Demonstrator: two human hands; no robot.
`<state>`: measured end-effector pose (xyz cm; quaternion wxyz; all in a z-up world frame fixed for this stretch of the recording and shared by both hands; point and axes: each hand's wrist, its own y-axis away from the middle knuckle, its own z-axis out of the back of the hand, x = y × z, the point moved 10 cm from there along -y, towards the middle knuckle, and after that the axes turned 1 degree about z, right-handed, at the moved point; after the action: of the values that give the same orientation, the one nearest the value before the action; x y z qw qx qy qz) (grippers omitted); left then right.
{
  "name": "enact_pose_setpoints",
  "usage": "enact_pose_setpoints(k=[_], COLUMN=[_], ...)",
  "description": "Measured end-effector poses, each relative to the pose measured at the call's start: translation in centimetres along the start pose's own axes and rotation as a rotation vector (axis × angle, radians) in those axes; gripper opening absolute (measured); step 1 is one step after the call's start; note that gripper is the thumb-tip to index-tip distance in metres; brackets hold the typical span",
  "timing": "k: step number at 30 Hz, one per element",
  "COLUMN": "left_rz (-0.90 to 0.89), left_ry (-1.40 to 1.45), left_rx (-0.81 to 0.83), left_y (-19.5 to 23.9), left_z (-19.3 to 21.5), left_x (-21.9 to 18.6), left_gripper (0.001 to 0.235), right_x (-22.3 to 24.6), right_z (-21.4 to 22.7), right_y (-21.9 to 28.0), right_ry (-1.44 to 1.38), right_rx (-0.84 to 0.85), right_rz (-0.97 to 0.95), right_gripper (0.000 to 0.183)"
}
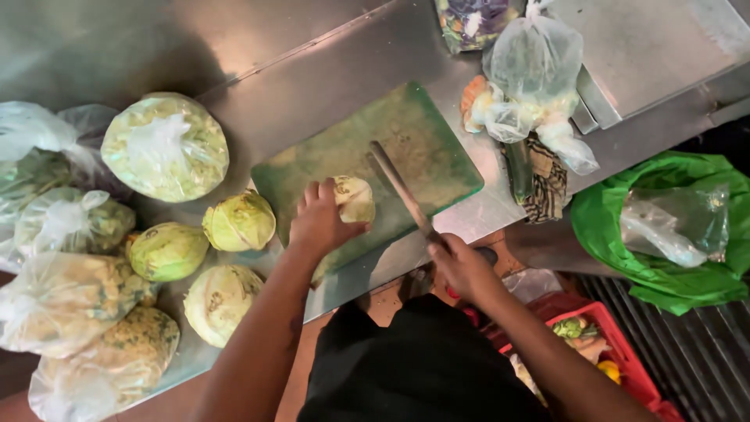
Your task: The recorder is cutting and peeling leaves from several whole cabbages on a stainless steel counter.
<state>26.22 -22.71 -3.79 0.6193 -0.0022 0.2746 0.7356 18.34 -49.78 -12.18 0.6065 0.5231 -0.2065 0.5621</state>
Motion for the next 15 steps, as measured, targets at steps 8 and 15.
enact_pose_setpoints(k=[8, 15], left_rz=[0.078, 0.016], left_ry=[0.095, 0.041], left_rx=[-0.032, 0.006], left_y=[-1.7, -2.0], left_z=[-0.7, -0.9], left_x=[-0.1, -0.2], left_gripper=[0.118, 0.122], right_x=[2.3, 7.3], right_z=[0.3, -2.2], right_y=[0.0, -0.6], right_ry=[0.043, 0.039], right_rx=[0.062, 0.280], right_rz=[0.117, -0.156], right_gripper=[0.040, 0.035])
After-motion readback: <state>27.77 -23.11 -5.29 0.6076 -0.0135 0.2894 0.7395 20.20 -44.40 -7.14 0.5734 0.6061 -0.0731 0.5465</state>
